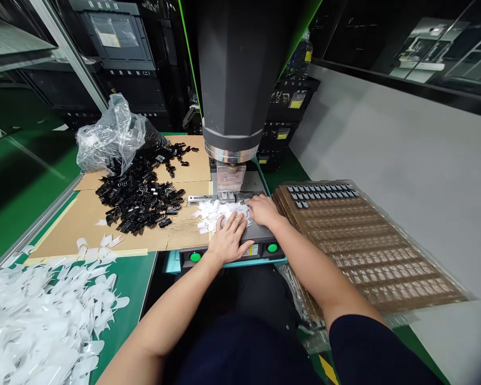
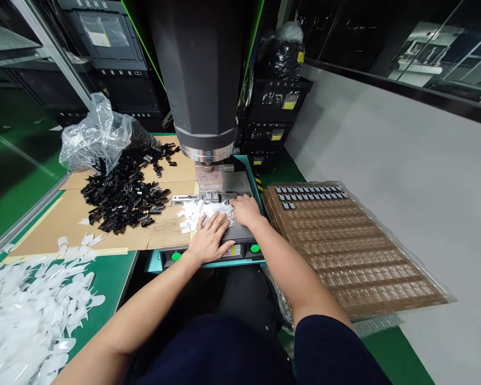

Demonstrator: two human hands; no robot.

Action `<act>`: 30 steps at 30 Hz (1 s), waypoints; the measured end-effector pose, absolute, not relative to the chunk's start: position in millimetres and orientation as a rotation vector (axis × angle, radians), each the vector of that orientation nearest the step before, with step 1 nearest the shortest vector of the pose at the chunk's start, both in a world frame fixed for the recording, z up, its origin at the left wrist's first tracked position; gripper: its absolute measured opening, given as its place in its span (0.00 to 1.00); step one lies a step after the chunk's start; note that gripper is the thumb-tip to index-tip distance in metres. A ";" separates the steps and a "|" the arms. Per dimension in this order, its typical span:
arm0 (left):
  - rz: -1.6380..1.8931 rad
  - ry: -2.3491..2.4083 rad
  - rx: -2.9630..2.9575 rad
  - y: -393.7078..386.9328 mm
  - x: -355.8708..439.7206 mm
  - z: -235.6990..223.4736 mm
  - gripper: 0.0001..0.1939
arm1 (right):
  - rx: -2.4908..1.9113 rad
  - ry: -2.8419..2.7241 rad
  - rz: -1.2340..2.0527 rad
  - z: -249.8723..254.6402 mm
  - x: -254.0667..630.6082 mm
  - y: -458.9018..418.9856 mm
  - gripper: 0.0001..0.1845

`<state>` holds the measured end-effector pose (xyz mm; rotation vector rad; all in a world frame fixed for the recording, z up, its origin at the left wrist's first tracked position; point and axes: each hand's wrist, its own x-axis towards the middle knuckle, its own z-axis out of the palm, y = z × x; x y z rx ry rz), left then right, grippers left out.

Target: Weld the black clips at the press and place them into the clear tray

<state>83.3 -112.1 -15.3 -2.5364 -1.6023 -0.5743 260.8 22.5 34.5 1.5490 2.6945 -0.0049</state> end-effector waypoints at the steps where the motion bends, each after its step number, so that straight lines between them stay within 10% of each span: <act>1: -0.577 -1.602 -2.535 -112.3 83.3 -15.2 0.36 | 1.554 2.692 -0.006 34.4 261.0 23.0 0.20; 30: -0.601 -1.602 -2.547 -112.7 82.2 -14.9 0.36 | 1.745 2.440 -0.072 44.5 230.7 32.4 0.22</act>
